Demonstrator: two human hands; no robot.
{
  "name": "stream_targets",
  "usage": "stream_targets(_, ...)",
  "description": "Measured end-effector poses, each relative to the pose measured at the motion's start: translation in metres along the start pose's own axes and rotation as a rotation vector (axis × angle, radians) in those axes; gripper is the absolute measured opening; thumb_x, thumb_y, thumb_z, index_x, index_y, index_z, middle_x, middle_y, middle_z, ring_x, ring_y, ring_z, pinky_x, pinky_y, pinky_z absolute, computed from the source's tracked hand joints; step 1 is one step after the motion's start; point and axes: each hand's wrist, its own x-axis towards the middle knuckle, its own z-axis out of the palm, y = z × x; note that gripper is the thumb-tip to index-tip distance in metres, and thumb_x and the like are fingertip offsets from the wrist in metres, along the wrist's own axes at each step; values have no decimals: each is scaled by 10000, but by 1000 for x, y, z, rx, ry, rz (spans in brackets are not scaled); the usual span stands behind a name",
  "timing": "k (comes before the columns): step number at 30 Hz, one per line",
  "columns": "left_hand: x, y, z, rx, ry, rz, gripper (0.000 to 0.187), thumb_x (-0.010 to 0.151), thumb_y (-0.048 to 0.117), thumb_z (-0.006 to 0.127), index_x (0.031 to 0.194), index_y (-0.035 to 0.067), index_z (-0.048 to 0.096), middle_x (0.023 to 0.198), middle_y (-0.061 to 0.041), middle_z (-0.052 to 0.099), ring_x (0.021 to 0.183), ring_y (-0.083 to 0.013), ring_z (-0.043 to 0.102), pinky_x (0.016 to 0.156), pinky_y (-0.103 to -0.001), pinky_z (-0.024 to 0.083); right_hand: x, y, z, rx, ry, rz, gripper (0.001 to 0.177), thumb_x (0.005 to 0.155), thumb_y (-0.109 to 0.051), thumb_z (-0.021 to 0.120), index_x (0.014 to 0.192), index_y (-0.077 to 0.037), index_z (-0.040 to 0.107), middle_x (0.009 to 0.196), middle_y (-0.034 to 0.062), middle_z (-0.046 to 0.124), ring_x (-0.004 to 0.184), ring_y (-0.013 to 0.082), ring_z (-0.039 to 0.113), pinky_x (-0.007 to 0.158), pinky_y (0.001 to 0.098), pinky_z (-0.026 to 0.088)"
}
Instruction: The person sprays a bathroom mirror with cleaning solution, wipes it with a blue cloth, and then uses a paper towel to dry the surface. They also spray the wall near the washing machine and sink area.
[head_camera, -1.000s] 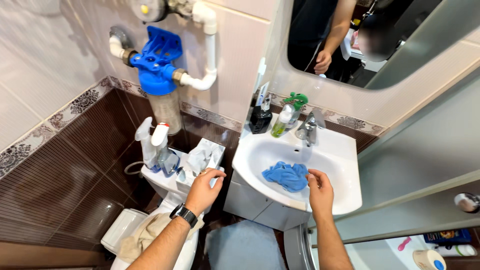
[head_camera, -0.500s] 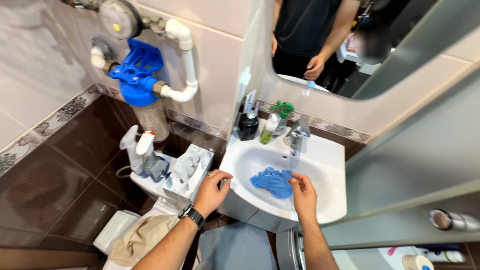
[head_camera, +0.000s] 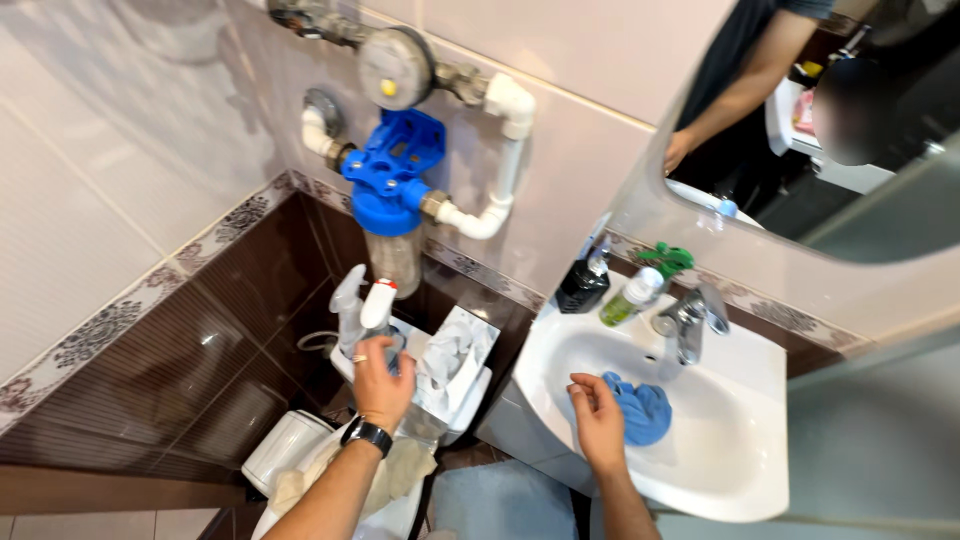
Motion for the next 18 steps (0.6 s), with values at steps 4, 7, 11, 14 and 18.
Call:
stream_targets(4,33,-38,-32,17,269,-17,458,830,101,694,1247,10,528,1242,-230,558,1165,-402,556,989,-469,461,-3,-18,45,-12,-94,22,230,958,-134,638,1164,-53,700,1000,68,751,898,108,673,799,252,519)
stream_targets(7,69,-67,-37,-52,76,52,798,730,77,760,1446,-38,427,1384,-278,527,1252,-431,519,1013,-472,428,-4,-35,73,-13,-163,79,237,966,-139,633,1176,-58,708,1004,66,746,829,117,622,731,266,496)
stream_targets(11,102,-101,-24,-165,-257,-40,737,761,79,796,1430,35,491,1315,-224,611,1235,-355,578,1024,-415,454,-4,-52,95,2,-214,48,238,967,-148,631,1172,-55,709,1010,60,751,860,102,644,750,252,509)
stream_targets(14,107,-103,-24,-193,-354,-181,568,822,103,760,1363,80,590,1168,-145,722,1080,-274,689,943,-379,519,-6,-61,101,-14,-235,16,236,962,-154,632,1163,-54,708,1011,61,763,905,96,685,791,242,530)
stream_targets(18,101,-87,-40,-154,-339,-239,541,832,124,762,1351,98,611,1098,-126,736,954,-240,705,858,-365,537,-7,-67,104,-50,-267,25,239,966,-156,631,1171,-62,710,1020,63,770,904,117,671,789,258,522)
